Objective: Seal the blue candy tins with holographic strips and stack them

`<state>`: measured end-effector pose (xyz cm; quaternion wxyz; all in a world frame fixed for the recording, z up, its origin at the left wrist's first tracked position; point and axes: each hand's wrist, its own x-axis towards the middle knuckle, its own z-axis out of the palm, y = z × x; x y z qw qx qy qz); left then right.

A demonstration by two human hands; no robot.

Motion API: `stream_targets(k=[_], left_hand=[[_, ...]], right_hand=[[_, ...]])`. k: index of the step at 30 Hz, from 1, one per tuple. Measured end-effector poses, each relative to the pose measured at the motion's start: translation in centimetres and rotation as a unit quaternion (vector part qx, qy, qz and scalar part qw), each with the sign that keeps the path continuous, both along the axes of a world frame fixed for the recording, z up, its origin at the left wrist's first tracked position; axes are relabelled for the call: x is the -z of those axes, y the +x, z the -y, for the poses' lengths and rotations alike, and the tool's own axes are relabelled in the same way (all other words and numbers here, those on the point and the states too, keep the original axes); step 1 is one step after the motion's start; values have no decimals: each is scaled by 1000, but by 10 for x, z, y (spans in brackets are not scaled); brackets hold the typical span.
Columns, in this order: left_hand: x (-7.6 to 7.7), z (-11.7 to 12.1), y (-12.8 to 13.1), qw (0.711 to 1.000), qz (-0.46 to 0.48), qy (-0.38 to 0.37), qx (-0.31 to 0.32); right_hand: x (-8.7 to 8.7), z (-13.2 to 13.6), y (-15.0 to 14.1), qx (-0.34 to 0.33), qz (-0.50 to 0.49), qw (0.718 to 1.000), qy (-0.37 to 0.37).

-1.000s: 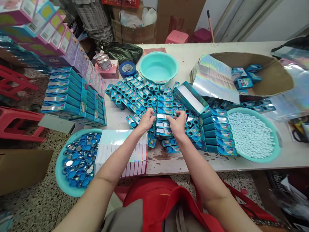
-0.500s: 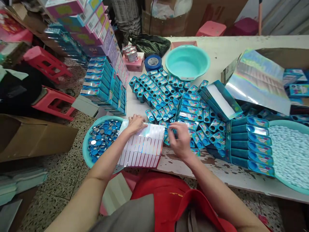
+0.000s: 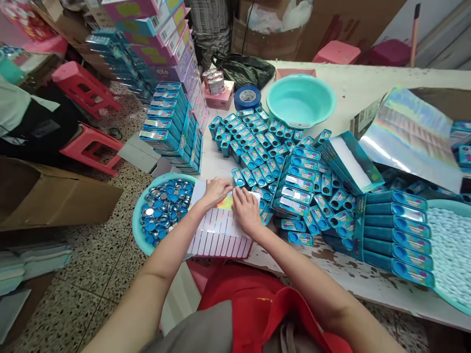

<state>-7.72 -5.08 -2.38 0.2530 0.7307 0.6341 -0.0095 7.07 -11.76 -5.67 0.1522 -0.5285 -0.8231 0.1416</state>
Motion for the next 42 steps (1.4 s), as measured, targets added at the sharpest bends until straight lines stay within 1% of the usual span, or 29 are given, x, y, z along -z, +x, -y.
stream_targets(k=[1,3,5,7,8,9,10,11,12,13,14,15,17,20,22,24,26,28,29,31,32,33,34,35,37,39,40,42], left_hand=[[1,0,0,1000,-1,2,0],[4,-2,-2,1000,-2,8,-2],[3,-2,-2,1000,-1,24,-16],[-2,1,0,995,26,72,-68],[-8,3,3,988,66,102,-95],[-15,7,8,978,128,123,-110],[-23,11,14,965,204,123,-106],[-31,16,22,950,283,97,-85],[-39,20,31,934,350,52,-54],[-47,22,41,917,398,0,-26],[-53,23,51,905,424,-45,-10],[-57,20,61,898,434,-72,-4],[-61,7,80,898,433,-77,1],[-59,-26,102,902,425,-71,29],[-58,-46,111,902,422,-79,51],[-58,-57,114,897,434,-79,40],[-61,-58,113,878,469,-90,-19],[-64,-50,112,842,516,-123,-97],[-65,-44,112,821,537,-148,-125],[-67,-30,115,783,569,-205,-146],[-68,-23,118,771,578,-227,-140],[-68,-17,121,769,580,-233,-130],[-68,-11,124,778,576,-222,-116],[-68,-7,127,797,564,-190,-103],[-65,-2,130,856,505,-81,-74],[-61,-1,129,911,409,51,-31],[-59,-2,126,928,357,107,-4],[-55,-6,119,943,278,180,45]], right_hand=[[-3,5,2,-2,-13,1000,1],[-15,12,9,1,-45,999,11],[-35,14,19,26,-78,996,32],[-58,11,32,72,-121,989,48],[-69,9,38,97,-151,983,48],[-80,6,44,119,-185,975,41],[-89,3,50,136,-217,966,28],[-97,0,55,149,-243,959,13],[-102,-3,61,160,-262,952,0],[-106,-6,66,176,-272,946,-9],[-107,-9,71,195,-274,942,-11],[-106,-12,77,218,-275,936,-8],[-101,-21,88,270,-284,920,8],[-93,-37,105,340,-347,874,-7],[-92,-45,115,361,-391,846,-27],[-96,-48,123,363,-421,831,-26],[-103,-47,130,355,-451,819,-27],[-111,-43,135,342,-488,802,-51],[-115,-41,138,336,-504,793,-66],[-120,-37,141,331,-525,779,-89],[-122,-36,142,333,-531,774,-94],[-123,-35,143,337,-534,769,-96],[-123,-35,143,340,-536,766,-98],[-122,-35,143,342,-537,764,-101],[-120,-35,142,345,-541,758,-113],[-117,-33,140,353,-548,745,-140],[-117,-33,139,360,-551,736,-158],[-116,-31,136,373,-553,721,-187]])
